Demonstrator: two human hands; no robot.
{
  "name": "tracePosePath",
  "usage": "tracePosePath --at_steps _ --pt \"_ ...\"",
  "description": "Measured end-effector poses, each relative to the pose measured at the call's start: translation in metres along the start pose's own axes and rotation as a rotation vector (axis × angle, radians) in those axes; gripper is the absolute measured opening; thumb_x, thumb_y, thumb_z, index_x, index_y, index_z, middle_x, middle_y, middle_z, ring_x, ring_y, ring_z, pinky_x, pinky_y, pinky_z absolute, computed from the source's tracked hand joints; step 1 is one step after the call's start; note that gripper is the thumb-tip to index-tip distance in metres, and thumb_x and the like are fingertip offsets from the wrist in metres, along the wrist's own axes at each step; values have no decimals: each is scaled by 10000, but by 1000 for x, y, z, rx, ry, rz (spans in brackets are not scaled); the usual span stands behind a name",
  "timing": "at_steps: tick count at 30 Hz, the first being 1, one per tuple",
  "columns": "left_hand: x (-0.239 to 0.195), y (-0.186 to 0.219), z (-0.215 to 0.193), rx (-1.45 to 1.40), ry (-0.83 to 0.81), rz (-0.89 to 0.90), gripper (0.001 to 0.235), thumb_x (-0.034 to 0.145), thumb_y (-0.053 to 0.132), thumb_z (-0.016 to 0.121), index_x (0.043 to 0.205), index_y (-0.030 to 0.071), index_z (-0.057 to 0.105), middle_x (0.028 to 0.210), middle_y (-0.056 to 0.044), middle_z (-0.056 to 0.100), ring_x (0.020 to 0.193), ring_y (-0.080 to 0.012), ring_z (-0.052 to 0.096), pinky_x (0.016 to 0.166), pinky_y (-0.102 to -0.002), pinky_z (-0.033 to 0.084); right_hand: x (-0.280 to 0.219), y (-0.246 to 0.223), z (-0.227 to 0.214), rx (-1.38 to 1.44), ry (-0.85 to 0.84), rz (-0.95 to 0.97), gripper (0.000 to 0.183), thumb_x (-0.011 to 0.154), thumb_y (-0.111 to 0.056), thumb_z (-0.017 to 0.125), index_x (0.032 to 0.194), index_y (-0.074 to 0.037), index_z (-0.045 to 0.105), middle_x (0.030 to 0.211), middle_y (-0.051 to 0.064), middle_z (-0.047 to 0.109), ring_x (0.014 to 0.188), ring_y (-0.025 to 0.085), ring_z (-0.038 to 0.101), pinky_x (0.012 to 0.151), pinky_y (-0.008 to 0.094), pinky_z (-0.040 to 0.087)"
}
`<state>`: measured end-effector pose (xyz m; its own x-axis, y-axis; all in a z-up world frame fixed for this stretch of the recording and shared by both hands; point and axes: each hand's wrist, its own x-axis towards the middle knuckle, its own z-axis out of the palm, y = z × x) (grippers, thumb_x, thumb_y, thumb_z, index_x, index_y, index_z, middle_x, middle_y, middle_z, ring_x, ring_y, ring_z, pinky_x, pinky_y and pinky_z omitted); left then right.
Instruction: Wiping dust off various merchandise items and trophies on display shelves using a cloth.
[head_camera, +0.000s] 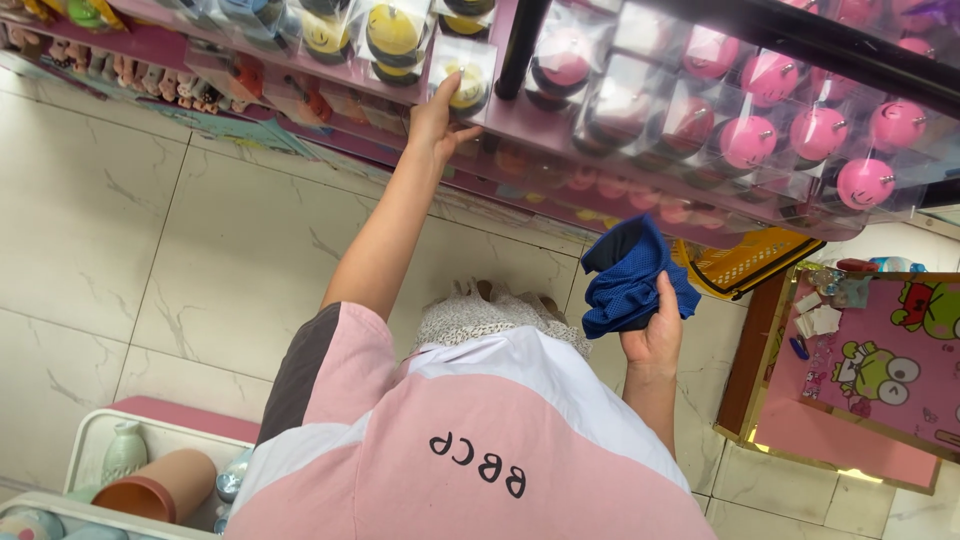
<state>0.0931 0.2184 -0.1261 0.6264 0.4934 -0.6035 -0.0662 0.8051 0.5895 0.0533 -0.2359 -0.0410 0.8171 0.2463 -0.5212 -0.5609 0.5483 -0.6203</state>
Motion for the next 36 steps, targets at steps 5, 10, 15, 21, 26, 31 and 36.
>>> tracePosePath --at_steps 5,10,15,21,26,31,36 --pt "-18 -14 -28 -65 -108 6 651 859 252 778 1361 -71 520 1361 -277 588 1184 -451 654 957 -658 568 -2 9 6 -4 -4 17 403 1055 -243 540 1409 -50 555 1388 84 644 1248 248 630 1088 431 514" --pt "-65 -23 -47 -108 -103 -82 635 876 205 752 1409 -20 492 1327 -218 561 1208 -408 618 985 -620 578 2 23 20 -23 -41 35 388 1050 -218 547 1394 -40 563 1369 83 648 1230 251 631 1070 431 517" --pt "-144 -34 -54 77 -74 -35 654 859 195 789 1383 16 442 1284 -229 590 1176 -368 637 894 -562 623 6 40 50 -194 -184 -155 340 1097 -169 545 1398 -15 575 1385 87 626 1248 223 608 1089 387 494" --pt "-208 -62 -35 154 -178 84 620 847 350 781 1323 67 502 1170 -121 664 1046 -272 700 807 -509 653 -26 37 147 -1136 -693 -910 442 1091 -205 532 1504 -48 514 1634 157 454 1572 341 351 1306 529 182" --pt "-237 -59 -10 166 -168 185 572 892 374 763 1320 75 531 1159 -80 669 1021 -191 695 799 -405 634 -33 53 189 -1518 -781 -1076 630 956 -281 718 1518 -100 498 1660 151 331 1504 369 259 1279 616 142" --pt "-249 -51 -2 138 -124 258 571 861 355 787 1300 95 530 1148 -75 671 999 -176 695 794 -346 642 -30 62 190 -1508 -780 -1133 633 961 -286 754 1527 -130 518 1681 154 289 1575 401 206 1270 626 180" --pt "-244 -50 -7 -16 -61 186 589 875 429 726 1310 103 498 1118 -37 654 972 -148 686 734 -374 646 -25 63 182 -1513 -822 -1287 550 912 -213 798 1416 -107 606 1586 114 460 1541 340 320 1267 617 240"
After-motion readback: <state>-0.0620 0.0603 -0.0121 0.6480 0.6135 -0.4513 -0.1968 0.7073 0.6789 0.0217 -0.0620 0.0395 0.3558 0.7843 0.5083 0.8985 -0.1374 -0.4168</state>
